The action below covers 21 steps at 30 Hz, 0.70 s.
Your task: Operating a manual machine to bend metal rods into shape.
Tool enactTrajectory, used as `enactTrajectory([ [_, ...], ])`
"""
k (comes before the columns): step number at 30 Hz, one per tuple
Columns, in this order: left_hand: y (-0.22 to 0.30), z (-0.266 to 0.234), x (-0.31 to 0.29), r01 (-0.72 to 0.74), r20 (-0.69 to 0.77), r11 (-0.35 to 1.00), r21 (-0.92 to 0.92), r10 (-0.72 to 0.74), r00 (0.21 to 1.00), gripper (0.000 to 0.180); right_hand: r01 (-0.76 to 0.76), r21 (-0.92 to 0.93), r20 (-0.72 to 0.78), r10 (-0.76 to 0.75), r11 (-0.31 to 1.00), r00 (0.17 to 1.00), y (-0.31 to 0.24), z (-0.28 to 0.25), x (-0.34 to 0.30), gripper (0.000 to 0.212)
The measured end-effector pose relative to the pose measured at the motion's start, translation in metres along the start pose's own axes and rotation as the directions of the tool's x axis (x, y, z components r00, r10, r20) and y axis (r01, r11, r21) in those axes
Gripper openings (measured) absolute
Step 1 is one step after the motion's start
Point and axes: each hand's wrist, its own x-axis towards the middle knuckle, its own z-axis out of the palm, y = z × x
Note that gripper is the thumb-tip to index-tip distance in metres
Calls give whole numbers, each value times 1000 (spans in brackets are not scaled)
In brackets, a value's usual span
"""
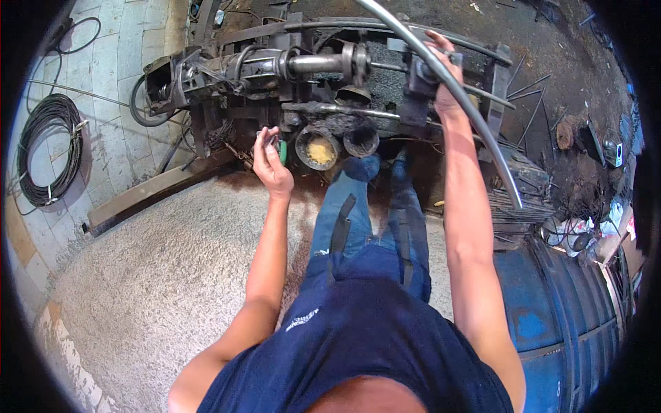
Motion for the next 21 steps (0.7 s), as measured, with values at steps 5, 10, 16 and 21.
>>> enactTrajectory([
  [5, 24, 14, 17, -1, 11, 1000, -11, 1, 1000, 35, 40, 20, 21, -41, 999, 999, 2, 0, -1, 57],
  [10, 16, 33, 85, -132, -7, 991, 24, 133, 991, 30, 39, 72, 26, -41, 997, 999, 8, -13, 6, 61],
  [16, -4, 65, 175, -287, 75, 953, 97, 281, 957, 34, 73, -72, 5, -73, 995, 997, -2, -15, 1, 46],
  [21, -27, 90, 203, -231, 272, 972, -41, 234, 934, 41, -15, -105, 12, 17, 994, 1000, -6, -13, 11, 30],
])
